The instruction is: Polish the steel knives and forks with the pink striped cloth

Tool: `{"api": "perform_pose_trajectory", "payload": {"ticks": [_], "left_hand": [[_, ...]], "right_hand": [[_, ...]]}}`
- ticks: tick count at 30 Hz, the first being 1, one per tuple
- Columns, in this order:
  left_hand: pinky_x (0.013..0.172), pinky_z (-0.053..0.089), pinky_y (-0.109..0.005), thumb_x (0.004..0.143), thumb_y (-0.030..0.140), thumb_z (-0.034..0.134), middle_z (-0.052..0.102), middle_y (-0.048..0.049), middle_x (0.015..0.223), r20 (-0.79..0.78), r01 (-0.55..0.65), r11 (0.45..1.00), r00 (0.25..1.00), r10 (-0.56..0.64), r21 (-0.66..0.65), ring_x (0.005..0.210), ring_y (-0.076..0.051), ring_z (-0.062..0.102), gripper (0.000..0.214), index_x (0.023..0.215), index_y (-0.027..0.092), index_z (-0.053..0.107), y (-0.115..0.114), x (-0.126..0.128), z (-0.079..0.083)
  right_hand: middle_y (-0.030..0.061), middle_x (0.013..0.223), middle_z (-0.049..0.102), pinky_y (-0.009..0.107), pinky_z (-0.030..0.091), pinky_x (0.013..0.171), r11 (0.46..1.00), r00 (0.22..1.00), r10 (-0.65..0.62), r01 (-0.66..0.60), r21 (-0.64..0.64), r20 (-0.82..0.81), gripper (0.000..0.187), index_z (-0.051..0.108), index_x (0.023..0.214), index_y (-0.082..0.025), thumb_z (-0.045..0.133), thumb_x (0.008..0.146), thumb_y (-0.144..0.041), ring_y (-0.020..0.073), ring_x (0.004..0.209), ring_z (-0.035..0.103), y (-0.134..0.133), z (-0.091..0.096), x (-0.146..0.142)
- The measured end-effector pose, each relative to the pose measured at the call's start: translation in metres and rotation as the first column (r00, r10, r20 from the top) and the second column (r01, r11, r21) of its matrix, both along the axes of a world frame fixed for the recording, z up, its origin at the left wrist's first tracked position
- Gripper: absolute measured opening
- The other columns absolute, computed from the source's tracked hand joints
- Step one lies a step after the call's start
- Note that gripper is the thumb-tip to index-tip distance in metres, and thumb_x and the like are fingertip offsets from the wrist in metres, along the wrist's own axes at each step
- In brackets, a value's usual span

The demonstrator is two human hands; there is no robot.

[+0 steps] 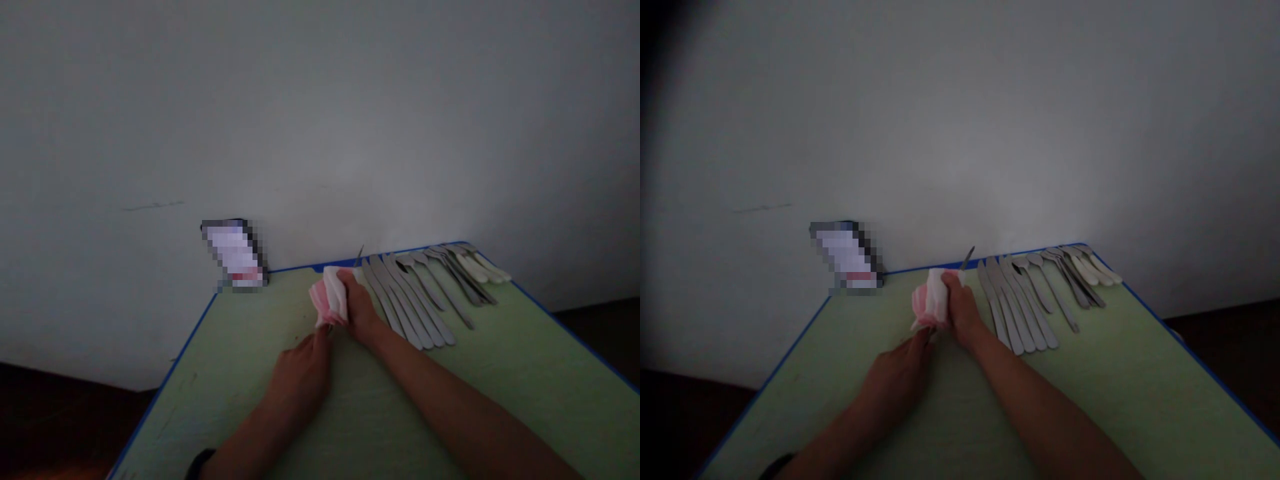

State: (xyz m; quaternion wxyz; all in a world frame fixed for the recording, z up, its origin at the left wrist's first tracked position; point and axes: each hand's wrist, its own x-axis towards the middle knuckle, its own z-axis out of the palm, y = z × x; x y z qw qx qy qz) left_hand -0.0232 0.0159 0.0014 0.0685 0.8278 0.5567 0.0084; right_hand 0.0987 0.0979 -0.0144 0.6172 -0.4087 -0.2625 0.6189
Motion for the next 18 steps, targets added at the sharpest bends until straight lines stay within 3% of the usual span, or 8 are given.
{"api": "perform_pose_trajectory", "payload": {"ticks": [4,8,13,18], "left_hand": [[0.071,0.049,-0.04,0.092,0.018,0.026,0.065,-0.0187,0.109,-0.145,0.037,0.999,0.989,-0.039,-0.014,0.089,-0.029,0.067,0.041,0.131,0.011,0.036,0.001,0.001,0.005],[0.07,0.049,-0.038,0.09,0.015,0.027,0.07,-0.0168,0.093,-0.189,0.107,0.992,0.975,-0.117,-0.061,0.082,-0.027,0.068,0.044,0.132,0.01,0.037,0.001,0.002,0.015],[0.068,0.048,-0.035,0.088,0.015,0.029,0.069,-0.0129,0.076,-0.172,0.17,0.983,0.969,-0.179,-0.068,0.074,-0.025,0.068,0.044,0.13,0.01,0.039,-0.006,0.0,0.015],[0.067,0.048,-0.035,0.094,0.023,0.025,0.07,-0.012,0.076,-0.078,0.255,0.965,0.963,-0.259,-0.059,0.068,-0.024,0.066,0.04,0.127,0.011,0.043,-0.014,0.0,0.01]], "right_hand": [[-0.0061,0.046,0.045,0.02,0.033,0.039,0.999,0.991,-0.054,0.053,-0.011,-0.124,0.028,0.051,0.057,-0.02,0.057,0.071,-0.043,0.0079,0.041,0.038,0.006,-0.003,-0.003],[-0.0068,0.048,0.047,0.018,0.028,0.031,1.0,0.957,-0.011,0.005,-0.021,-0.289,0.025,0.05,0.067,-0.021,0.052,0.073,-0.045,0.0084,0.037,0.043,0.01,0.006,0.003],[-0.0073,0.047,0.047,0.018,0.026,0.026,0.994,0.949,-0.088,0.064,-0.089,-0.302,0.025,0.048,0.07,-0.021,0.053,0.072,-0.045,0.0084,0.033,0.042,0.016,0.009,0.014],[-0.0074,0.045,0.045,0.018,0.023,0.025,0.969,0.929,-0.224,0.181,-0.167,-0.294,0.025,0.047,0.069,-0.021,0.052,0.073,-0.045,0.0074,0.031,0.039,0.02,0.01,0.029]]}}
